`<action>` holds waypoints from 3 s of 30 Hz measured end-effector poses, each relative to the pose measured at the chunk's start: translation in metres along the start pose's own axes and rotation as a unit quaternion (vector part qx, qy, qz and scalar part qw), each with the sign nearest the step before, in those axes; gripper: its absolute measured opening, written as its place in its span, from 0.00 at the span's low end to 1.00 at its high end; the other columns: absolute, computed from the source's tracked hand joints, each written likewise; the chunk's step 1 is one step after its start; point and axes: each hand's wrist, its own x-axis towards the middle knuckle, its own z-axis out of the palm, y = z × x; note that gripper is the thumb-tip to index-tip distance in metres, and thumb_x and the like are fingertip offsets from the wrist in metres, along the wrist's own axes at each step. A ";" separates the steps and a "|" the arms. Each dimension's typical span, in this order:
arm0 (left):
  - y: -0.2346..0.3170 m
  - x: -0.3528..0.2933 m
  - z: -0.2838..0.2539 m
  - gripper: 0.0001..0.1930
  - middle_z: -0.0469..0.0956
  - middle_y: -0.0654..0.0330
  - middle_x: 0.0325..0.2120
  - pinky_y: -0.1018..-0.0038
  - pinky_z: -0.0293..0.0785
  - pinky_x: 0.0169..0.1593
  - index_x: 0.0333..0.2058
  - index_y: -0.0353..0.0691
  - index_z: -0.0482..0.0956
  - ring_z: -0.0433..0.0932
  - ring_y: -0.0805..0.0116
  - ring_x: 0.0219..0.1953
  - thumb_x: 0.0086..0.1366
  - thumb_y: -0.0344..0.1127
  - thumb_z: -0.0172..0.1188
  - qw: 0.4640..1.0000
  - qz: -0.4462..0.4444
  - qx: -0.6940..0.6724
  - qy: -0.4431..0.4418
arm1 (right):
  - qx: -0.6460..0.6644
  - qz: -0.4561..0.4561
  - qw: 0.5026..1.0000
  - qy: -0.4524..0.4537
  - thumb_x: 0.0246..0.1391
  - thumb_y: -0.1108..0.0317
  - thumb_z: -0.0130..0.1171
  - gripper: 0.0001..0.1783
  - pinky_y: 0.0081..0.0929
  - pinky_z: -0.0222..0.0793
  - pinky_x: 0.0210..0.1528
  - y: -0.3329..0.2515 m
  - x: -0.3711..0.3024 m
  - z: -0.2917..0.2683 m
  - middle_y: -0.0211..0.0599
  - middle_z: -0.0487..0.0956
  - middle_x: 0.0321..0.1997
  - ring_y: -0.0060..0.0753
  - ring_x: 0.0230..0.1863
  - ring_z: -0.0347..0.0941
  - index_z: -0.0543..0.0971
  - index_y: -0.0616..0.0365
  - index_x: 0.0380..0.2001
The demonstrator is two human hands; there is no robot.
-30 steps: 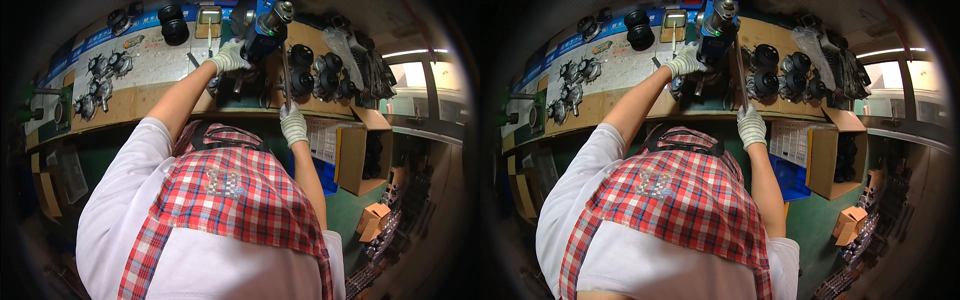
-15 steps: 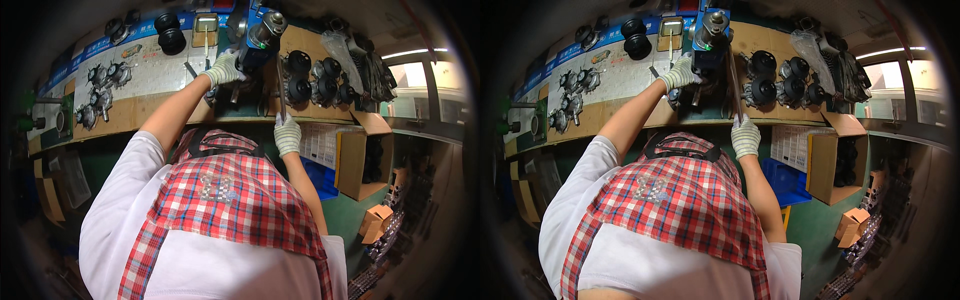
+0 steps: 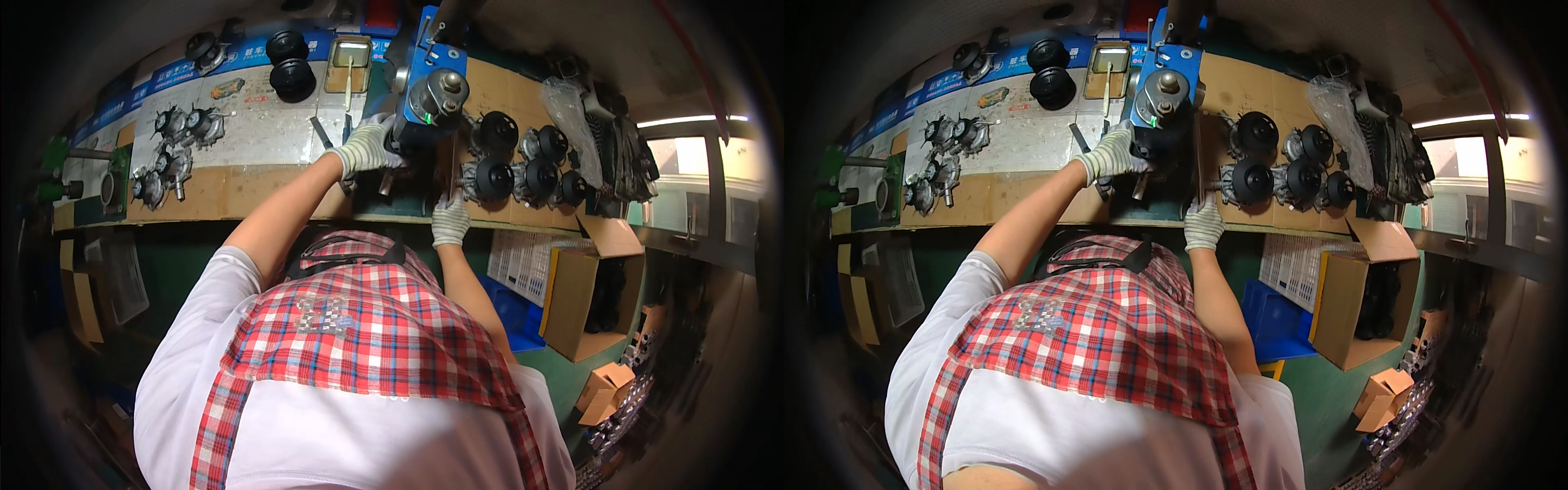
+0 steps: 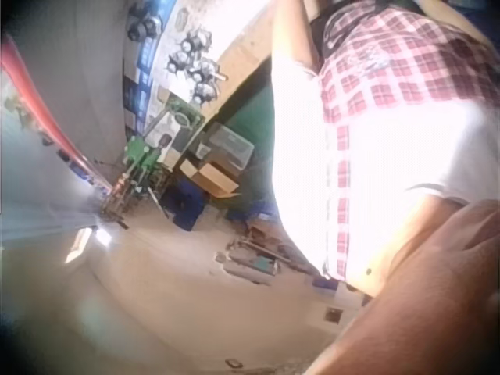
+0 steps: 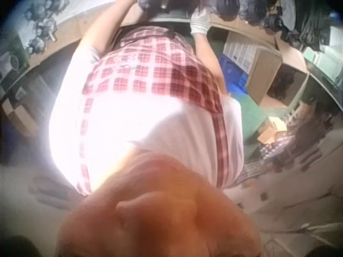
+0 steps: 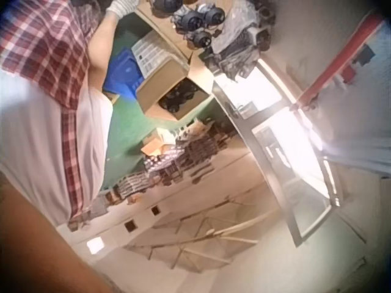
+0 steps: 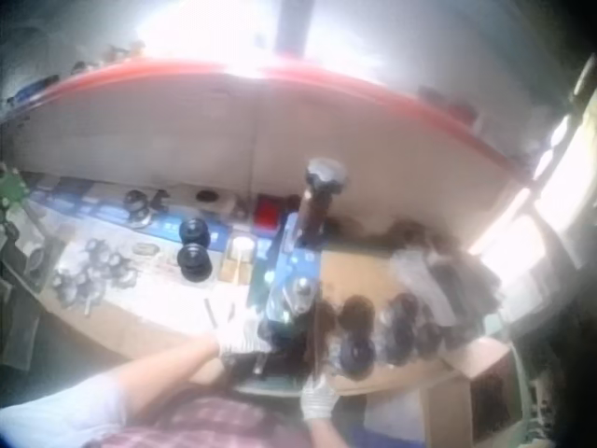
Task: The person repeatedly picks up metal housings and black circular components, places them into a blue press machine, and operates the lever to press-fit the parts. After each press, the person removes the assembled unit, briefly rotates it, and sets it aside. The process is repeated for multiple units throughout the clip.
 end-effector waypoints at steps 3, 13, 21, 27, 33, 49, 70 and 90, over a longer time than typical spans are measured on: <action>-0.027 -0.003 0.020 0.55 0.56 0.36 0.67 0.58 0.58 0.70 0.71 0.37 0.50 0.58 0.39 0.69 0.51 0.47 0.74 0.997 0.036 -0.043 0.050 | -0.002 0.001 1.000 0.011 0.59 0.55 0.55 0.24 0.55 0.74 0.41 0.002 0.012 0.014 0.49 0.84 0.32 0.61 0.35 0.80 0.71 0.43 0.58; -0.057 0.022 0.052 0.42 0.73 0.47 0.57 0.63 0.67 0.60 0.66 0.35 0.64 0.72 0.56 0.56 0.65 0.62 0.58 0.896 -0.075 -0.438 0.020 | 0.028 -0.044 0.997 -0.064 0.67 0.44 0.45 0.28 0.54 0.74 0.44 -0.008 -0.028 -0.053 0.58 0.82 0.35 0.64 0.39 0.78 0.75 0.57 0.54; 0.014 -0.004 0.017 0.29 0.81 0.53 0.43 0.68 0.76 0.47 0.56 0.32 0.76 0.79 0.65 0.42 0.62 0.48 0.64 0.800 -0.129 -0.580 0.086 | 0.571 0.033 0.724 -0.387 0.64 0.41 0.54 0.43 0.26 0.75 0.23 -0.050 -0.097 -0.285 0.30 0.69 0.22 0.24 0.19 0.70 0.58 0.60 0.71; -0.036 -0.042 0.003 0.28 0.81 0.51 0.40 0.67 0.78 0.47 0.50 0.26 0.74 0.81 0.62 0.41 0.61 0.45 0.66 0.855 -0.180 -0.476 0.104 | 0.575 0.106 0.703 -0.405 0.55 0.28 0.56 0.58 0.37 0.81 0.37 -0.039 -0.064 -0.177 0.44 0.77 0.40 0.38 0.34 0.79 0.53 0.63 0.71; -0.058 -0.101 -0.048 0.30 0.79 0.53 0.44 0.69 0.76 0.52 0.54 0.29 0.69 0.78 0.64 0.45 0.58 0.38 0.71 0.858 -0.085 -0.482 0.154 | 0.511 0.104 0.777 -0.352 0.59 0.39 0.62 0.50 0.30 0.82 0.37 -0.197 -0.053 -0.099 0.47 0.75 0.54 0.35 0.42 0.78 0.52 0.53 0.73; -0.107 -0.181 -0.165 0.31 0.73 0.52 0.57 0.68 0.69 0.61 0.63 0.34 0.67 0.72 0.64 0.60 0.72 0.53 0.53 0.903 0.020 -0.421 0.086 | 0.310 -0.471 0.824 0.045 0.42 0.62 0.76 0.35 0.39 0.73 0.54 -0.287 -0.053 -0.060 0.49 0.76 0.52 0.50 0.52 0.76 0.74 0.56 0.54; -0.202 -0.182 -0.156 0.30 0.79 0.63 0.48 0.70 0.71 0.58 0.58 0.40 0.73 0.76 0.71 0.52 0.62 0.47 0.71 0.729 0.008 -0.663 0.173 | -0.012 -0.668 0.744 0.017 0.43 0.60 0.64 0.25 0.35 0.72 0.28 -0.406 -0.075 -0.043 0.36 0.77 0.42 0.37 0.31 0.73 0.82 0.32 0.50; -0.285 -0.195 -0.191 0.40 0.75 0.59 0.58 0.65 0.67 0.66 0.65 0.40 0.66 0.72 0.64 0.60 0.55 0.37 0.75 0.719 0.035 -0.680 0.135 | 0.267 -0.374 0.888 -0.002 0.51 0.50 0.71 0.37 0.45 0.67 0.63 -0.400 -0.056 0.003 0.50 0.66 0.58 0.49 0.60 0.65 0.70 0.61 0.57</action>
